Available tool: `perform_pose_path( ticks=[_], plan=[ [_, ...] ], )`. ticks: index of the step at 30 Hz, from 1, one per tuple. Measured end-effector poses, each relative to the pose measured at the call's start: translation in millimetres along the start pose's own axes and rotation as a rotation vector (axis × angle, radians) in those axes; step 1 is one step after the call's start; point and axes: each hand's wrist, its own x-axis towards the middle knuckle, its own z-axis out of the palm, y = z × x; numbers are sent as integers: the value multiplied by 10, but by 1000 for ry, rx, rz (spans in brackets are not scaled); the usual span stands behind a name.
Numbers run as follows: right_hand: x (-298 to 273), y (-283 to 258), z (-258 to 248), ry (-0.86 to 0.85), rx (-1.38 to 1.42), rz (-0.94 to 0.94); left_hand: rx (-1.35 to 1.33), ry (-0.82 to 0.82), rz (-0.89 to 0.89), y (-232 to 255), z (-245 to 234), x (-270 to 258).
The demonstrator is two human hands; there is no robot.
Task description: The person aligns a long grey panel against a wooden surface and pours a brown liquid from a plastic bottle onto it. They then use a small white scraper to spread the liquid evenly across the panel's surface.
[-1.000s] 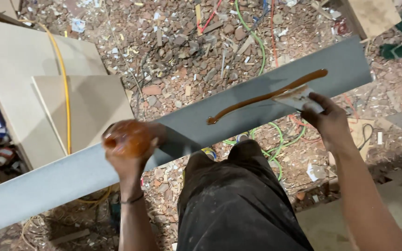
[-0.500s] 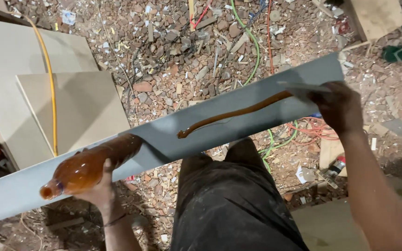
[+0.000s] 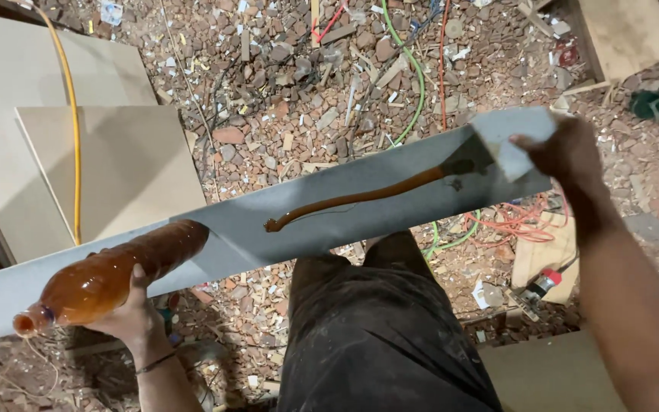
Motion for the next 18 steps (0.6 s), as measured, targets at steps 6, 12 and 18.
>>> perform_pose_path(
  ticks=[6, 12, 18],
  plan=[
    [299, 469, -308, 152, -200, -30, 53, 21, -27, -55, -53, -4],
    [-204, 178, -97, 214, -377, -96, 4, 0, 4, -98, -48, -4],
    [-575, -285, 345, 260, 242, 173, 33, 7, 12, -214, -171, -10]
  ],
)
